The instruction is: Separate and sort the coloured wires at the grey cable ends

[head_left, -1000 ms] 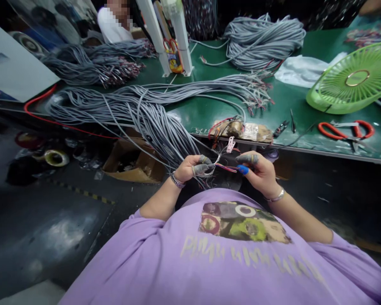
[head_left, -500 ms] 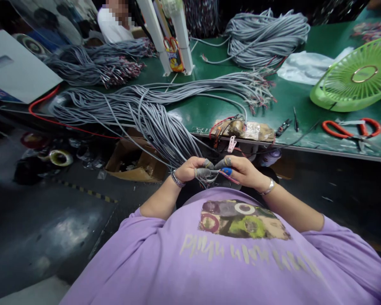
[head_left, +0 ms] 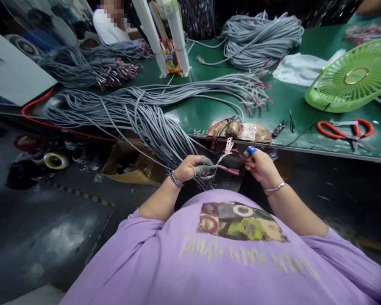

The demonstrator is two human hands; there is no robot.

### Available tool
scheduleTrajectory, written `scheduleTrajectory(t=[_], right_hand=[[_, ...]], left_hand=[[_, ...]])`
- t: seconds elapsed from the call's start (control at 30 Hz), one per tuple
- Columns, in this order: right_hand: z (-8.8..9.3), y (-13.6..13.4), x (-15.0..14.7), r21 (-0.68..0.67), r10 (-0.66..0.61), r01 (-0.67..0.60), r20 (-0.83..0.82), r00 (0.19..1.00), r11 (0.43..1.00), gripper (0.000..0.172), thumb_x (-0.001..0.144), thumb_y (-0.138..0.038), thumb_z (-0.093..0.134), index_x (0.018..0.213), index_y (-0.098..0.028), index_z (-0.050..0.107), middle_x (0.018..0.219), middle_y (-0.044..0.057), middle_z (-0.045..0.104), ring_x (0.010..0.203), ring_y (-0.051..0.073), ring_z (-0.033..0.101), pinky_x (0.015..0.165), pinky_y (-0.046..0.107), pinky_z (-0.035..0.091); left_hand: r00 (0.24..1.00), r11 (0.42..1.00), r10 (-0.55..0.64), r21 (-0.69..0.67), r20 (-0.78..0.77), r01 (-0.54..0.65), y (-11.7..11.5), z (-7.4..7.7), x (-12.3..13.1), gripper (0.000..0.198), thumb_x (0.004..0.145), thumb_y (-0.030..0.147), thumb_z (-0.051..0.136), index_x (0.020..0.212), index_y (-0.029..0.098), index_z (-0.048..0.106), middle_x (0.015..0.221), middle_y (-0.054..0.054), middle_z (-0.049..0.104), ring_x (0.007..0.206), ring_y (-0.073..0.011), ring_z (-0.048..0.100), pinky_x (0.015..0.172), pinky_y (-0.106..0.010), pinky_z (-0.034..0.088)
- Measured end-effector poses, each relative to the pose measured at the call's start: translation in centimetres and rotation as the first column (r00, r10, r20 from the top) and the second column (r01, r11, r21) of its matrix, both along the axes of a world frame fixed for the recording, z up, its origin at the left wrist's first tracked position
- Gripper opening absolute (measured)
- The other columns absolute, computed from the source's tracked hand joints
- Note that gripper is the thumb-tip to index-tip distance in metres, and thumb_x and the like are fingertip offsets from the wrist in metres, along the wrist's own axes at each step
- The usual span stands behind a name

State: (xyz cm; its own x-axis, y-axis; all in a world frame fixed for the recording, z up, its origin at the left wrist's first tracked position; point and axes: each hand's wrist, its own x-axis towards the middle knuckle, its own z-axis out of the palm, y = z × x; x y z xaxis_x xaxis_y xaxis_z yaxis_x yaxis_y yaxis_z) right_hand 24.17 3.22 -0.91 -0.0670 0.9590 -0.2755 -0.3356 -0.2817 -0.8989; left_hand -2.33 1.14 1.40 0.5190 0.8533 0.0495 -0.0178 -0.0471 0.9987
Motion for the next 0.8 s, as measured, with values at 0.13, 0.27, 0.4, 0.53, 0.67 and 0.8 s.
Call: scheduleTrajectory(t=[0.13, 0.27, 0.4, 0.53, 0.67, 0.8], right_hand=[[-1.0, 1.0, -1.6, -0.067, 0.158, -0.162, -0.067, 0.985, 0.984, 0.049, 0.076, -0.066, 0.066, 0.075, -0.017, 0.06, 0.062, -0.002, 0.058, 0.041, 0.005, 0.039, 0.042, 0.021, 0.041], [-1.1, 2.2, -3.6, -0.033, 0.265, -0.271, -0.13, 0.956, 0.962, 0.049, 0.071, -0.063, 0.072, 0.078, -0.016, 0.062, 0.069, -0.001, 0.061, 0.046, 0.005, 0.044, 0.046, 0.021, 0.044], [-1.2, 2.6, -4.7, 0.056, 0.203, -0.197, -0.129, 0.971, 0.979, 0.049, 0.065, -0.062, 0.077, 0.073, -0.017, 0.058, 0.063, -0.004, 0.056, 0.044, 0.004, 0.036, 0.043, 0.02, 0.037], [-1.6, 2.2, -5.2, 0.158, -0.054, 0.052, 0.008, 0.999, 0.986, 0.052, 0.064, -0.067, 0.075, 0.066, -0.019, 0.054, 0.054, -0.005, 0.05, 0.043, 0.005, 0.032, 0.042, 0.021, 0.031], [-1.5, 2.0, -5.5, 0.171, -0.072, 0.074, -0.018, 0.997, 0.982, 0.055, 0.065, -0.071, 0.072, 0.062, -0.02, 0.052, 0.048, -0.007, 0.044, 0.045, 0.007, 0.036, 0.045, 0.021, 0.035], [-1.0, 2.4, -5.4, -0.011, 0.141, -0.147, -0.232, 0.962, 0.989, 0.054, 0.067, -0.072, 0.07, 0.068, -0.019, 0.057, 0.056, -0.004, 0.054, 0.047, 0.008, 0.045, 0.047, 0.021, 0.041]], left_hand=[[0.972, 0.971, 0.221, 0.08, 0.08, -0.228, 0.8, -0.6, 1.2, 0.041, 0.075, 0.047, 0.076, 0.092, 0.01, 0.072, 0.067, -0.002, 0.063, 0.053, -0.0065, 0.051, 0.053, -0.02, 0.043], [0.965, 0.957, 0.257, 0.128, 0.047, -0.261, 1.8, -0.8, 2.5, 0.04, 0.076, 0.047, 0.075, 0.093, 0.011, 0.072, 0.068, -0.001, 0.063, 0.055, -0.006, 0.049, 0.054, -0.02, 0.043], [0.959, 0.951, 0.285, 0.118, 0.017, -0.285, 2.4, -1.5, 3.1, 0.042, 0.075, 0.049, 0.075, 0.092, 0.011, 0.071, 0.065, 0.001, 0.061, 0.054, -0.006, 0.048, 0.054, -0.02, 0.041], [0.965, 0.96, 0.262, 0.105, 0.009, -0.261, 2.9, -2.4, 3.4, 0.044, 0.073, 0.05, 0.076, 0.09, 0.011, 0.071, 0.065, 0.0, 0.061, 0.056, -0.0062, 0.048, 0.055, -0.019, 0.042], [0.977, 0.973, 0.213, 0.095, -0.007, -0.211, 3.1, -2.7, 3.6, 0.046, 0.073, 0.052, 0.076, 0.09, 0.01, 0.071, 0.07, -0.001, 0.064, 0.058, -0.0065, 0.05, 0.055, -0.02, 0.042], [0.988, 0.985, 0.149, 0.093, -0.035, -0.145, 3.1, -2.6, 3.6, 0.047, 0.075, 0.054, 0.073, 0.09, 0.009, 0.071, 0.072, -0.002, 0.065, 0.059, -0.0068, 0.05, 0.056, -0.02, 0.041]])
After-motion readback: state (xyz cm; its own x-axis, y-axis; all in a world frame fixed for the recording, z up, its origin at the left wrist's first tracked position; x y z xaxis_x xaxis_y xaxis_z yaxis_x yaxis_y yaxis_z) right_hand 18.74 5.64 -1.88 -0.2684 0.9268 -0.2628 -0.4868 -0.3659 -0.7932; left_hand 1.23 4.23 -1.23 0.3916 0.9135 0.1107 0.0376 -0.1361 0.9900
